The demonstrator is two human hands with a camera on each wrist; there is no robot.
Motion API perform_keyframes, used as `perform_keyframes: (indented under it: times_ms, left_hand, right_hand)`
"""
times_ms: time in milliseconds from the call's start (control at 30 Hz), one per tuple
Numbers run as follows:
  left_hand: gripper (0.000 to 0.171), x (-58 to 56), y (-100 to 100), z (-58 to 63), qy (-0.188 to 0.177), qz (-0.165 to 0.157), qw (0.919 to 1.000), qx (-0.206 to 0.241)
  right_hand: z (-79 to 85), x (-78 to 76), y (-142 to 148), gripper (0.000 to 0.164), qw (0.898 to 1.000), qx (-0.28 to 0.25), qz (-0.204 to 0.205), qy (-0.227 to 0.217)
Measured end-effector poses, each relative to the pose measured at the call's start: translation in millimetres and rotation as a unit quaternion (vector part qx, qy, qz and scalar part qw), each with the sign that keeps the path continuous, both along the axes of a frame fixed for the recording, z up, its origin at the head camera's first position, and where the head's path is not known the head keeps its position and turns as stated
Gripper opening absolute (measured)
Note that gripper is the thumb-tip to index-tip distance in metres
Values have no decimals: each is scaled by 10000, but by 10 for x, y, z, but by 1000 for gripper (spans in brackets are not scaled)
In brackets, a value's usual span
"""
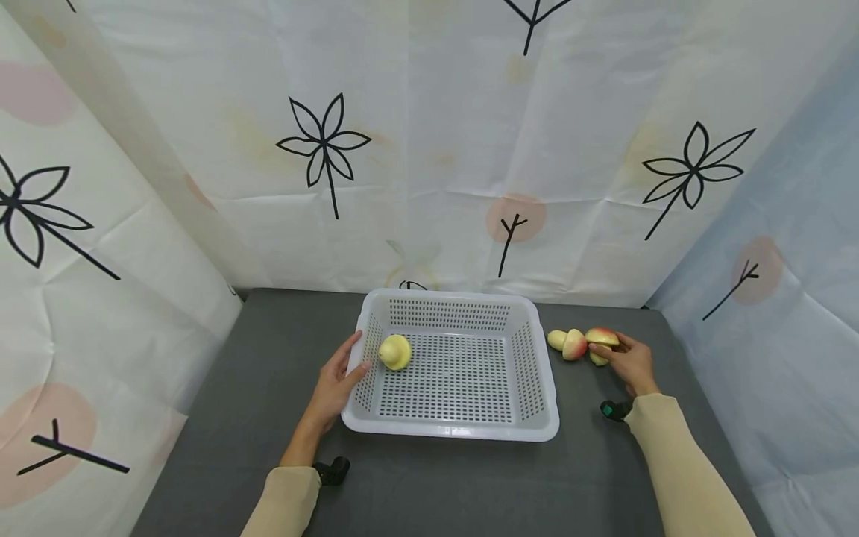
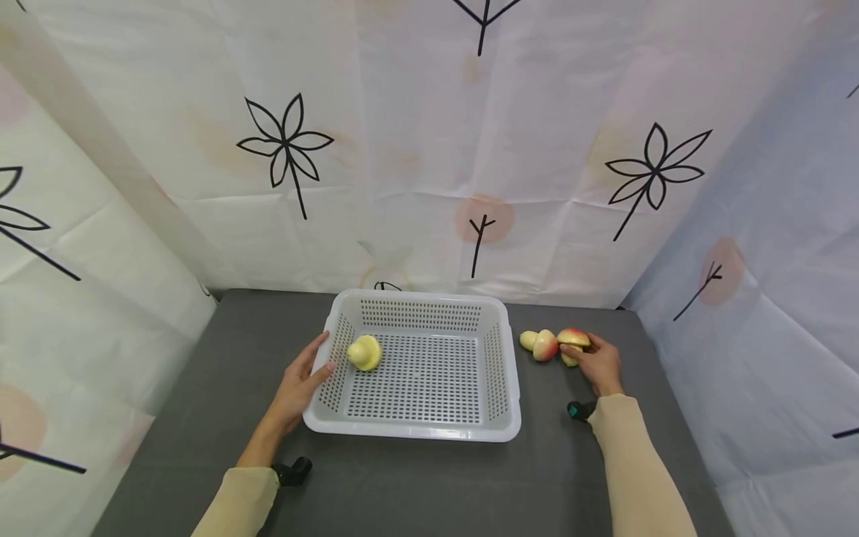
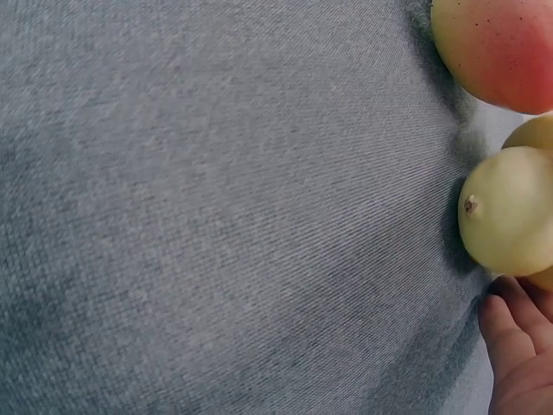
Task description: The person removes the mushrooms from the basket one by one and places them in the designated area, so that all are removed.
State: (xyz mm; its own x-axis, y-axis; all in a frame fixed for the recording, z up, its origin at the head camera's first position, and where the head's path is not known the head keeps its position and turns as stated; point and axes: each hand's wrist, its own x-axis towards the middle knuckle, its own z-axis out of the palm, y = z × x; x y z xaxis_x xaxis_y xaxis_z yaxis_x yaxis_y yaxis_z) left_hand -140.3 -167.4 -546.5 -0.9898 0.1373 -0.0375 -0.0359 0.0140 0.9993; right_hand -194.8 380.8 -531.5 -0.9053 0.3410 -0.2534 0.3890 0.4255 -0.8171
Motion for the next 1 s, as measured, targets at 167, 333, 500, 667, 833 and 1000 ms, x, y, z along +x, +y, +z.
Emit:
perform_keyframes:
  times_ms: [167,333,500,667,833,1000]
  left_hand:
    - [67,2,2,-4,-18,-1,10000,-2]
    - [66,3,6,7,-15,-10,10000,66]
    - [66,3,9,7,-51,-5,10000,57]
    - [66,1,5,-4,-14,-10,10000,45]
    - [65,-7,4,-13,20,-13,10000,56]
    - [66,-10,5,-16,14,2,10000,41]
  right_hand:
    - [16,38,3,87,9998,-147,48,109]
    - [84,55,-17,89,9991,-123,260,314]
    - [168,62,-47,88,9984,80,408,390]
    - [250,62,-75,87,9976,213,481,455]
    - [346,59,-118,89,9957,280,554,694]
    - [476,52,-180,93,9926,365,763,868]
